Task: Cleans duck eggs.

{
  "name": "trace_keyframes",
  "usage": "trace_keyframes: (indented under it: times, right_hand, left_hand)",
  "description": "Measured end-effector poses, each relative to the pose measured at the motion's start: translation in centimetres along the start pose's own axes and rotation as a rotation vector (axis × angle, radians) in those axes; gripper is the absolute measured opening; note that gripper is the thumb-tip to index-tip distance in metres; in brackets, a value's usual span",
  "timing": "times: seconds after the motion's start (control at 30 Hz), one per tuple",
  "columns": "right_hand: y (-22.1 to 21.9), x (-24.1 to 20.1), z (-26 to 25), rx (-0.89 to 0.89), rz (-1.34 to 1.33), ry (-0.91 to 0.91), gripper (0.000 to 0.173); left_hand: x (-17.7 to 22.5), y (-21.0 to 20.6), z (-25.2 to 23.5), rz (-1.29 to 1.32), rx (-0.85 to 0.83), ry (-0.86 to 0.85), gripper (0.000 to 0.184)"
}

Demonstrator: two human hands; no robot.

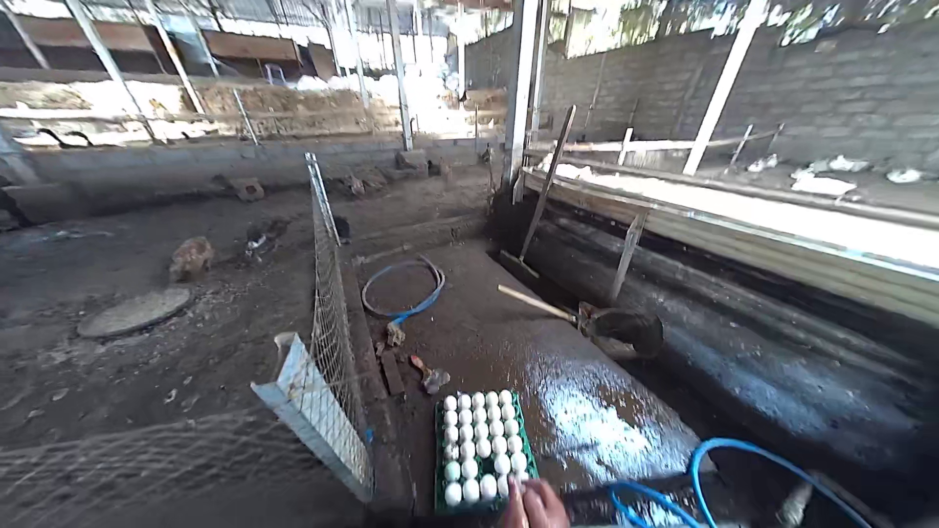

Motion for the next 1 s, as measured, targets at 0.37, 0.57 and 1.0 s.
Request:
trace_keyframes:
  times: [0.37,0.57,1.0]
  right_hand:
    - [-0.1,7.6,-1.7,-0.303,-0.083,-0.571,0.035]
    - [-7.4,8.3,3.1,-0.843,0.041,-0.409,0.055]
    - [-7.8,9.3,2.1,-0.872,0.107,-0.279,0.036]
  left_hand:
    - [-0.6,1.0,-0.3,-0.070,-0.177,0.196,0.044]
    - [-3.0,4.9,-3.3,0.124,-0.111,0.186,0.032]
    - [-7.6,9.3,-15.7,-0.850,0.090,-0.021,0.055]
Point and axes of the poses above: each hand's wrist, its own z-axis away from the middle knuckle, its own y-axis out of the back of the hand, x = y × z, the point moved 10 cm from there along -z, towards the middle knuckle, and after that the axes turned 3 degrees about y, right-handed, at the moved point
